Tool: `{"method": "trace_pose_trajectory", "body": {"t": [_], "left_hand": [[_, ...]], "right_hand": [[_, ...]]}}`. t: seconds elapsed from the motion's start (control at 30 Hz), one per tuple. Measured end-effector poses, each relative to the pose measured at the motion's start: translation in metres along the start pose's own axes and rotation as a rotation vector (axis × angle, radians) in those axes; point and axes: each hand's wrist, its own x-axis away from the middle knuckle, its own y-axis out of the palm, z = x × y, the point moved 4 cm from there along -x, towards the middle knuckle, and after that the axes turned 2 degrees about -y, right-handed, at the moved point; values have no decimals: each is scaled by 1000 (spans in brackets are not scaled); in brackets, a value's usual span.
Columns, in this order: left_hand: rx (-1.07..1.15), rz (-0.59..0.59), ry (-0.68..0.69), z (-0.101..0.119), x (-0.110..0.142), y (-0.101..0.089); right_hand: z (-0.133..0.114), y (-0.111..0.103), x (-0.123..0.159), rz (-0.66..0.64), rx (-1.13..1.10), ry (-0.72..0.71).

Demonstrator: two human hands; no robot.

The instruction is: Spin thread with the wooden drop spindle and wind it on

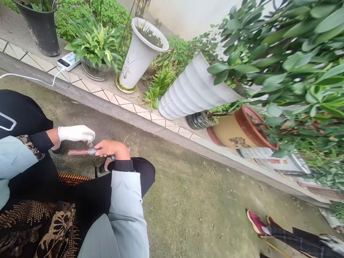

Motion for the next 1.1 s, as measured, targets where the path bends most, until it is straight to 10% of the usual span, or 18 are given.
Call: {"method": "trace_pose_trajectory", "body": {"t": [0.23, 0.4, 0.53, 0.63, 0.77, 1.1], "left_hand": [[161, 113, 42, 1, -5, -1], [-13, 1, 8, 10, -3, 7], [-119, -50, 40, 17, 2, 4], [-211, -24, 77, 16, 4, 0], [-217, 48, 111, 11, 3, -7], [119, 44, 30, -3, -4, -8]], "right_hand": [[-2, -36, 38, 812, -497, -387], [24, -54, 30, 1130, -254, -1], [28, -55, 20, 1008, 181, 354], [25, -39, 5, 637, 283, 417], [18, -12, -7, 186, 180, 295], [-11, -7, 13, 176, -267, -256]]}}
